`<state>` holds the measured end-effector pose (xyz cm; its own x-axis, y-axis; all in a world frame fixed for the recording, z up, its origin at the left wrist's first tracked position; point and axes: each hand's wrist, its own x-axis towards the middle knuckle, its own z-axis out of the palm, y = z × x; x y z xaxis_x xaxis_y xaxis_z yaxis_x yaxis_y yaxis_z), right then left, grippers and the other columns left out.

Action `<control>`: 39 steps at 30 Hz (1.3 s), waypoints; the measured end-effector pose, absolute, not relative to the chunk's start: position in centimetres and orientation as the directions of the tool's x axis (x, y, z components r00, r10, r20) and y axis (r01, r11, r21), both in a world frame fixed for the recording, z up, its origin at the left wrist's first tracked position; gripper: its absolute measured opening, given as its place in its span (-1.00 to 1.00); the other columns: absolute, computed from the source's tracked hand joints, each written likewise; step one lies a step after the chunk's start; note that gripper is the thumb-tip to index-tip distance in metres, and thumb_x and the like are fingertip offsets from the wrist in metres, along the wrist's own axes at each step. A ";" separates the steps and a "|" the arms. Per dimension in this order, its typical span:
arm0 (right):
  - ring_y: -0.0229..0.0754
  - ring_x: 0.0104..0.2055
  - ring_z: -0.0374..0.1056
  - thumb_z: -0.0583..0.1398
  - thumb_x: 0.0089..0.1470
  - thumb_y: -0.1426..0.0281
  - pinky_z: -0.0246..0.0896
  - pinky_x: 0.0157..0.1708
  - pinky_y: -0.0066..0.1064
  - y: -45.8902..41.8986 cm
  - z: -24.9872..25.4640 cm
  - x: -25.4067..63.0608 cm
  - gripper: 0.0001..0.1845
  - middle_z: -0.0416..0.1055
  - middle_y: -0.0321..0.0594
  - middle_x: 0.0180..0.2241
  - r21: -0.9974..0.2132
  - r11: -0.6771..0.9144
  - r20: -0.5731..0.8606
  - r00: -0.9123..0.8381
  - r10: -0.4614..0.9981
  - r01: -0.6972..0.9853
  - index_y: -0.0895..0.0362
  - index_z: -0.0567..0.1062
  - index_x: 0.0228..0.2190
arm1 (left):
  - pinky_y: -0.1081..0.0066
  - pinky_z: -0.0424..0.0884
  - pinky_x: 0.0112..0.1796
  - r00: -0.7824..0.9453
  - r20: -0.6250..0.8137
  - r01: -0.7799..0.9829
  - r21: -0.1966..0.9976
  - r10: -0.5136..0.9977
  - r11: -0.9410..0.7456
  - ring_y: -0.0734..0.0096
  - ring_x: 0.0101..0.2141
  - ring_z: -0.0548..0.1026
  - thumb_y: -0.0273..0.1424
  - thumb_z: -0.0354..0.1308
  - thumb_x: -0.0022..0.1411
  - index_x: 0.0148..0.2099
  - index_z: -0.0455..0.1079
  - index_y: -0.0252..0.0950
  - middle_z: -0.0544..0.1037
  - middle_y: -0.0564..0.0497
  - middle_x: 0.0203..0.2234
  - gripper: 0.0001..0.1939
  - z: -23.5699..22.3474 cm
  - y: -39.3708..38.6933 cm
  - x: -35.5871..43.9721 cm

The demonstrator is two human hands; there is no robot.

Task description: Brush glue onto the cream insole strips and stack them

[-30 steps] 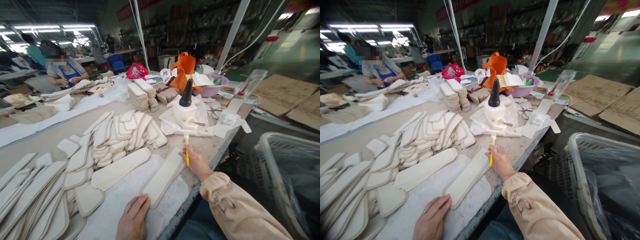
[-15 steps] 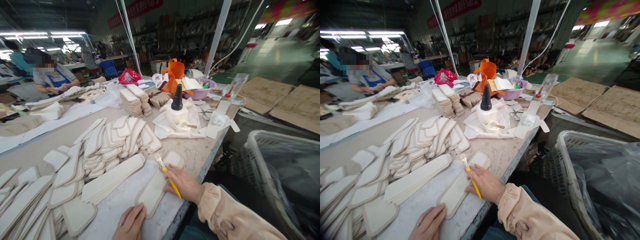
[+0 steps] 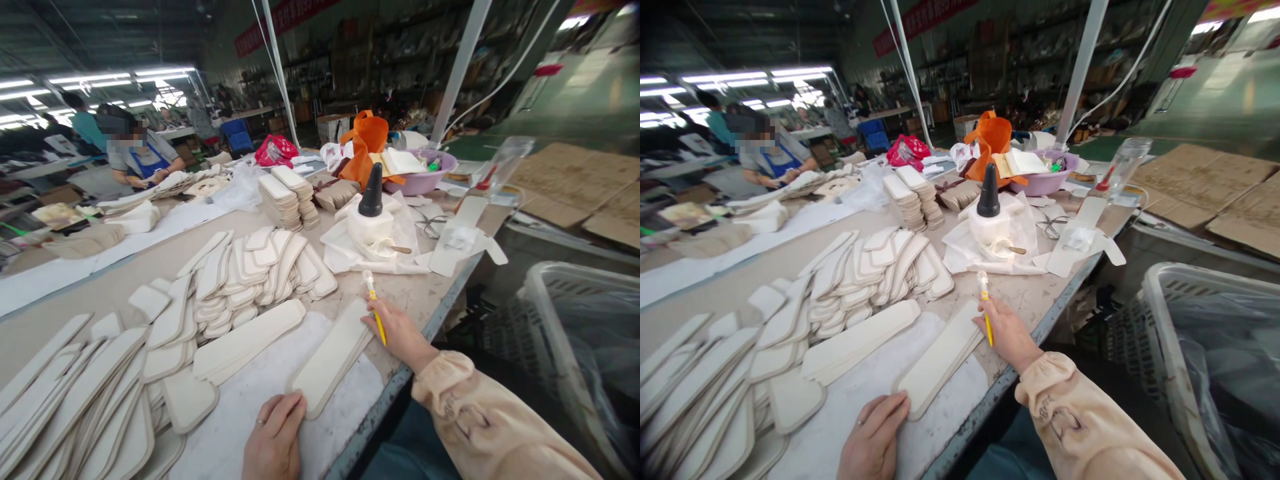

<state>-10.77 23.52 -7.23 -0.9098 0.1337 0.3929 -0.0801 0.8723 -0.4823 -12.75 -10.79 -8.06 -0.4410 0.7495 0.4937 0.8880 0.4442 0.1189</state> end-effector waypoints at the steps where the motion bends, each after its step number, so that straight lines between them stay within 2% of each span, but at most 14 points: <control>1: -0.03 -0.06 0.37 0.10 0.18 0.34 0.32 -0.09 -0.14 23.5 -7.2 -10.8 -0.85 0.39 -0.04 -0.14 -0.467 0.882 0.389 -0.911 0.136 -0.067 0.11 0.27 -0.21 | 0.33 0.52 -0.13 -0.447 0.492 0.885 0.126 0.747 0.448 0.28 -0.11 0.43 -0.69 -0.02 0.14 0.02 0.41 -0.34 0.52 -0.15 -0.09 -0.57 -8.0 -10.8 -12.6; 5: -0.03 -0.15 0.37 0.14 0.16 0.34 0.31 -0.14 -0.14 23.4 -6.9 -11.0 -0.84 0.39 -0.08 -0.24 -0.436 0.898 0.414 -0.899 0.141 -0.060 0.11 0.27 -0.24 | 0.33 0.52 -0.14 -0.429 0.492 0.893 0.104 0.758 0.438 0.27 -0.12 0.43 -0.70 -0.03 0.13 0.02 0.42 -0.35 0.52 -0.15 -0.10 -0.56 -8.1 -10.9 -12.7; 12: -0.06 -0.09 0.37 0.13 0.14 0.40 0.32 -0.11 -0.18 23.6 -7.4 -10.9 -0.81 0.40 -0.12 -0.19 -0.550 0.826 0.503 -0.838 0.210 -0.123 0.08 0.23 -0.19 | 0.40 0.53 -0.16 -0.333 0.520 0.924 0.013 0.787 0.383 0.27 -0.15 0.45 -0.70 0.02 0.09 -0.01 0.44 -0.38 0.54 -0.15 -0.12 -0.58 -8.7 -11.2 -13.7; 15: -0.15 -0.19 0.40 0.13 0.15 0.40 0.35 -0.18 -0.26 23.2 -6.9 -10.8 -0.84 0.42 -0.16 -0.19 -0.628 0.764 0.539 -0.791 0.290 -0.148 0.07 0.23 -0.21 | 0.41 0.53 -0.16 -0.330 0.517 0.924 0.004 0.790 0.383 0.28 -0.16 0.45 -0.70 0.01 0.09 -0.01 0.44 -0.38 0.54 -0.14 -0.12 -0.57 -8.7 -11.2 -13.7; 18: -0.22 -0.28 0.40 0.17 0.13 0.37 0.37 -0.25 -0.34 22.5 -5.3 -10.5 -0.85 0.42 -0.21 -0.23 -0.737 0.652 0.523 -0.760 0.385 -0.177 0.07 0.25 -0.28 | 0.39 0.53 -0.17 -0.369 0.518 0.914 0.050 0.772 0.404 0.29 -0.15 0.46 -0.69 0.00 0.12 0.00 0.44 -0.34 0.54 -0.12 -0.11 -0.57 -8.6 -11.1 -13.4; 22: -0.24 -0.26 0.39 0.24 0.07 0.35 0.37 -0.28 -0.41 21.4 -2.5 -9.8 -0.77 0.42 -0.24 -0.25 -0.857 0.460 0.454 -0.762 0.462 -0.232 0.07 0.25 -0.30 | 0.33 0.50 -0.12 -0.507 0.582 0.851 0.219 0.636 0.478 0.29 -0.10 0.46 -0.64 0.01 0.17 0.00 0.43 -0.27 0.51 -0.12 -0.11 -0.61 -7.8 -11.2 -13.0; 24: -0.24 -0.23 0.40 0.26 0.04 0.36 0.37 -0.27 -0.42 20.9 -1.2 -9.2 -0.73 0.41 -0.24 -0.23 -0.887 0.370 0.436 -0.767 0.470 -0.278 0.07 0.24 -0.30 | 0.28 0.46 -0.06 -0.642 0.551 0.755 0.332 0.534 0.565 0.24 -0.04 0.44 -0.54 0.07 0.19 0.06 0.39 -0.27 0.48 -0.15 -0.05 -0.62 -6.7 -11.0 -13.1; 27: -0.23 -0.21 0.40 0.29 0.01 0.39 0.37 -0.24 -0.40 20.1 0.7 -8.3 -0.68 0.41 -0.24 -0.22 -0.908 0.221 0.420 -0.780 0.464 -0.357 0.05 0.21 -0.29 | 0.16 0.32 0.08 -0.805 0.372 0.592 0.549 0.463 0.589 0.14 0.11 0.33 -0.36 0.12 0.21 0.19 0.26 -0.29 0.39 -0.19 0.10 -0.51 -3.9 -9.7 -13.6; 30: -0.22 -0.21 0.41 0.30 -0.01 0.42 0.37 -0.22 -0.37 19.3 2.5 -7.7 -0.62 0.42 -0.26 -0.23 -0.907 0.069 0.399 -0.796 0.454 -0.415 0.03 0.18 -0.28 | 0.13 0.18 0.16 -0.826 0.146 0.426 0.794 0.545 0.433 0.11 0.16 0.27 -0.24 0.12 0.21 0.22 0.22 -0.28 0.35 -0.15 0.15 -0.44 -0.9 -7.4 -14.5; 32: -0.23 -0.20 0.41 0.31 -0.01 0.43 0.38 -0.21 -0.38 19.1 3.6 -7.5 -0.60 0.43 -0.28 -0.23 -0.896 0.015 0.402 -0.793 0.458 -0.445 0.02 0.17 -0.28 | 0.20 0.27 0.08 -0.763 0.022 0.262 0.924 0.646 0.278 0.12 0.07 0.38 -0.20 0.16 0.17 0.17 0.29 -0.30 0.45 -0.14 0.06 -0.45 0.5 -5.7 -14.9; 34: -0.24 -0.19 0.41 0.31 -0.01 0.43 0.37 -0.21 -0.40 19.4 4.7 -7.3 -0.60 0.43 -0.28 -0.22 -0.891 0.004 0.406 -0.791 0.458 -0.454 0.02 0.17 -0.29 | 0.32 0.39 -0.12 -0.695 -0.064 0.090 0.981 0.716 0.174 0.18 -0.13 0.49 -0.18 0.21 0.13 0.01 0.43 -0.34 0.57 -0.11 -0.15 -0.54 0.9 -4.3 -14.6; 36: -0.27 -0.20 0.41 0.31 -0.01 0.42 0.36 -0.19 -0.41 20.1 5.5 -7.1 -0.62 0.44 -0.29 -0.22 -0.896 0.015 0.400 -0.791 0.464 -0.444 0.03 0.19 -0.30 | 0.41 0.39 -0.30 -0.671 -0.137 -0.060 0.990 0.729 0.130 0.26 -0.31 0.52 -0.19 0.25 0.09 -0.18 0.50 -0.39 0.60 -0.07 -0.35 -0.64 0.4 -3.5 -13.6; 39: -0.29 -0.22 0.41 0.32 -0.03 0.40 0.35 -0.21 -0.44 21.4 6.2 -6.8 -0.62 0.43 -0.30 -0.26 -0.910 0.039 0.377 -0.783 0.494 -0.413 0.04 0.20 -0.30 | 0.42 0.40 -0.35 -0.661 -0.286 -0.365 0.930 0.693 0.036 0.27 -0.35 0.54 -0.21 0.26 0.09 -0.23 0.50 -0.41 0.61 -0.10 -0.40 -0.67 -0.9 -3.1 -11.0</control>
<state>-6.76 21.43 6.16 -0.7833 0.4942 0.3772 -0.4134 0.0390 -0.9097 -10.98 -3.08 -0.85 -0.6613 0.6934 -0.2861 -0.3651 0.0357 0.9303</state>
